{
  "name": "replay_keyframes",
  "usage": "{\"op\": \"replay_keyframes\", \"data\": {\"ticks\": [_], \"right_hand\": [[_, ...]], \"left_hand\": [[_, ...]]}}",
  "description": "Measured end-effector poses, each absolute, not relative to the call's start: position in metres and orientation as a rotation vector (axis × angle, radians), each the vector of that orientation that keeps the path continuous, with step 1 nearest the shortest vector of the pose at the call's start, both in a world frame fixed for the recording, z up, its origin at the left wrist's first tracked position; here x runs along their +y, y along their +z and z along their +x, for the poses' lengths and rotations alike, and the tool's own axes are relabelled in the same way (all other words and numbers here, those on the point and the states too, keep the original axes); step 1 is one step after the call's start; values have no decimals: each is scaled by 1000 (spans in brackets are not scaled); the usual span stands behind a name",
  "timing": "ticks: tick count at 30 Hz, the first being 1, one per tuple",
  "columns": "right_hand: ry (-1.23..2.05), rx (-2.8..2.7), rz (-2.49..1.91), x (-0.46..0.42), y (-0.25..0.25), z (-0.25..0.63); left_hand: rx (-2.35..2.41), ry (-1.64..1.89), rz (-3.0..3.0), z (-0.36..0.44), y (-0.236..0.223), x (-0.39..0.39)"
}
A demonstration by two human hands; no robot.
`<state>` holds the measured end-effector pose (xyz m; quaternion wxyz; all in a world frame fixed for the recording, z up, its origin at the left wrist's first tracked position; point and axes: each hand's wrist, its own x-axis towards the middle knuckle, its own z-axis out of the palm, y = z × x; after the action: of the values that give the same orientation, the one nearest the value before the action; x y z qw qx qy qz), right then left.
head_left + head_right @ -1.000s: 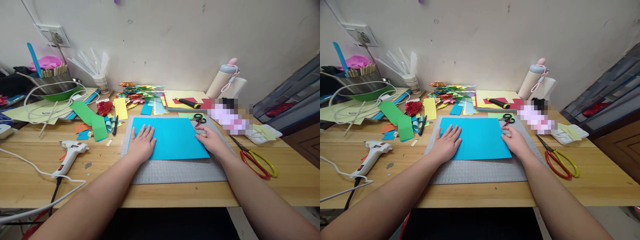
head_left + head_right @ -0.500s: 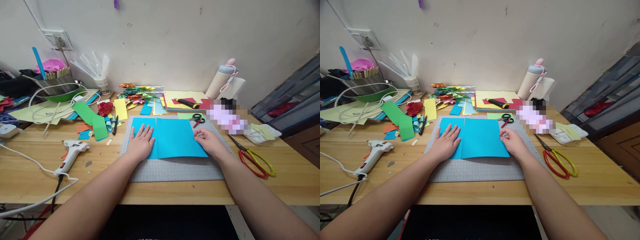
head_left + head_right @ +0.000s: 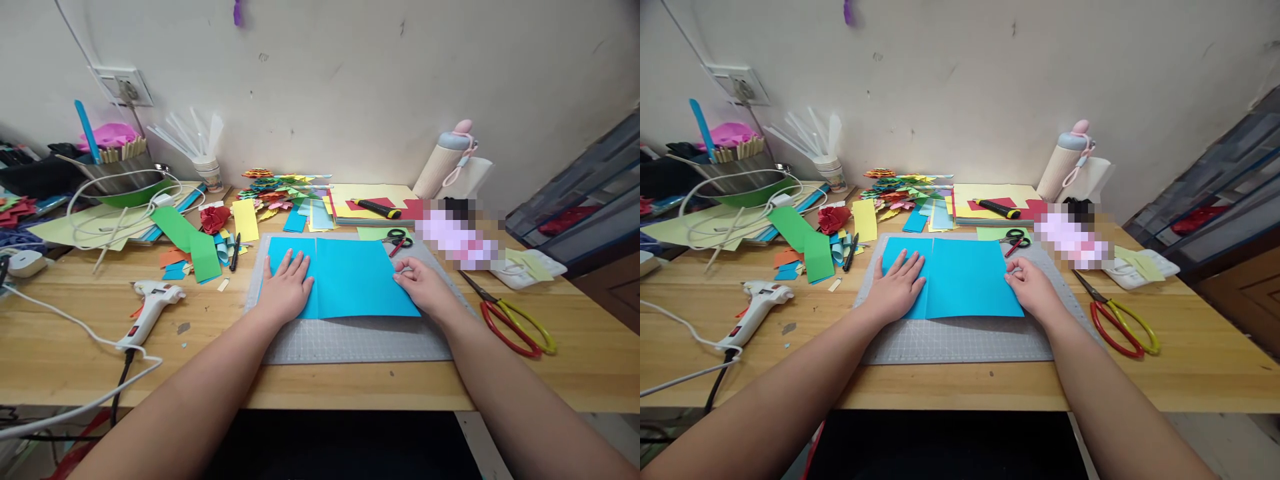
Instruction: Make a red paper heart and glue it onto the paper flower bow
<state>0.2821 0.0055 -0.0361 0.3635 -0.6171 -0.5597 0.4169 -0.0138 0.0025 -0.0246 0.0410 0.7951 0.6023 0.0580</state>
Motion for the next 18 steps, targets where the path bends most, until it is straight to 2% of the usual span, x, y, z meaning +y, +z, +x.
{"op": "replay_keyframes", "data": {"ticks": [18], "right_hand": [[932,-1458,-1632,5,-41,285]], "left_hand": [[1865,152,2412,-13,-25,3]]}}
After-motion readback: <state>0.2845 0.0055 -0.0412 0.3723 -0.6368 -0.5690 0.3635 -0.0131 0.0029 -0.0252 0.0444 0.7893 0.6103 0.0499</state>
